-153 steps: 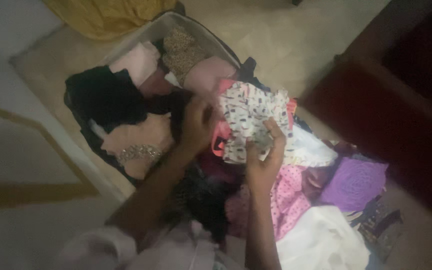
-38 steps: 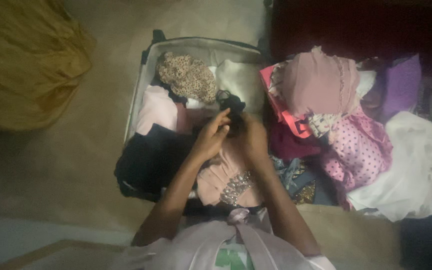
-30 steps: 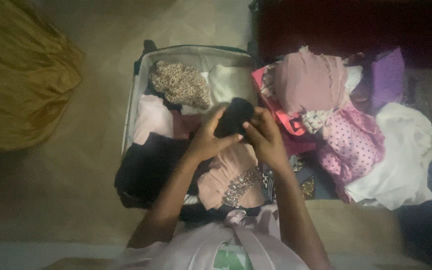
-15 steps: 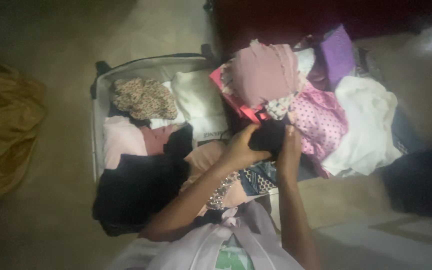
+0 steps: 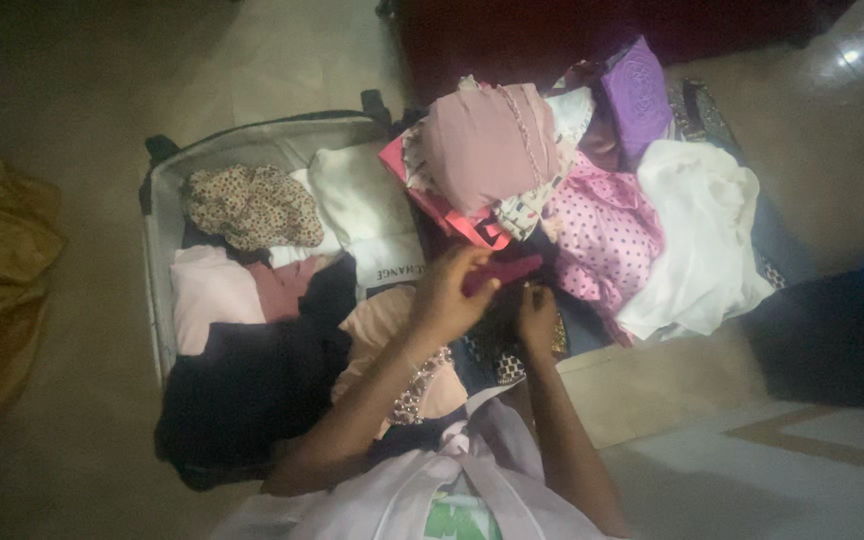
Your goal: The person picks up several garments from a suitcase, holds them up, and places them onto a growing pile on a nearby surface.
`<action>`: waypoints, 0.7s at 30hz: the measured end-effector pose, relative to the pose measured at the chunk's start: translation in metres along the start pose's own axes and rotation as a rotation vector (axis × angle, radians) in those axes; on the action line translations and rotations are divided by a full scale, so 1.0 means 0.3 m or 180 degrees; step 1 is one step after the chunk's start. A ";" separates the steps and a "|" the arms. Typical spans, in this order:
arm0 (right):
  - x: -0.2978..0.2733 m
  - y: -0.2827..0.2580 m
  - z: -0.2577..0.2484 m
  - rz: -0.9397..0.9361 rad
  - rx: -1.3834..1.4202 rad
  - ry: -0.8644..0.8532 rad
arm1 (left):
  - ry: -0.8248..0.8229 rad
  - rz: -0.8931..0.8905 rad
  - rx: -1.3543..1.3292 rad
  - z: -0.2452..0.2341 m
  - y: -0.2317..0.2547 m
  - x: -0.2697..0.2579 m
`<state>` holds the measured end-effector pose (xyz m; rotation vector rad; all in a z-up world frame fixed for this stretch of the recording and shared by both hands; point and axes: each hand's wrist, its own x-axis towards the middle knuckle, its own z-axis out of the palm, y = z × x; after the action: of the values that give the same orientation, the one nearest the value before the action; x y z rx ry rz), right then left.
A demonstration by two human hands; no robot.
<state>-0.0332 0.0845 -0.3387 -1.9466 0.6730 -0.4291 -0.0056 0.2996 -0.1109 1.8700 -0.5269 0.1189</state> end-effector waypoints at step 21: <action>-0.204 -0.418 -0.010 -0.0972 -0.0649 -0.0382 | 0.0482 -0.0346 0.1035 -0.195 -0.150 -0.128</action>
<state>-0.0491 0.1648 -0.2257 -2.2604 0.3527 -0.4389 -0.0115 0.3769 -0.1417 2.1808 -0.3134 0.2857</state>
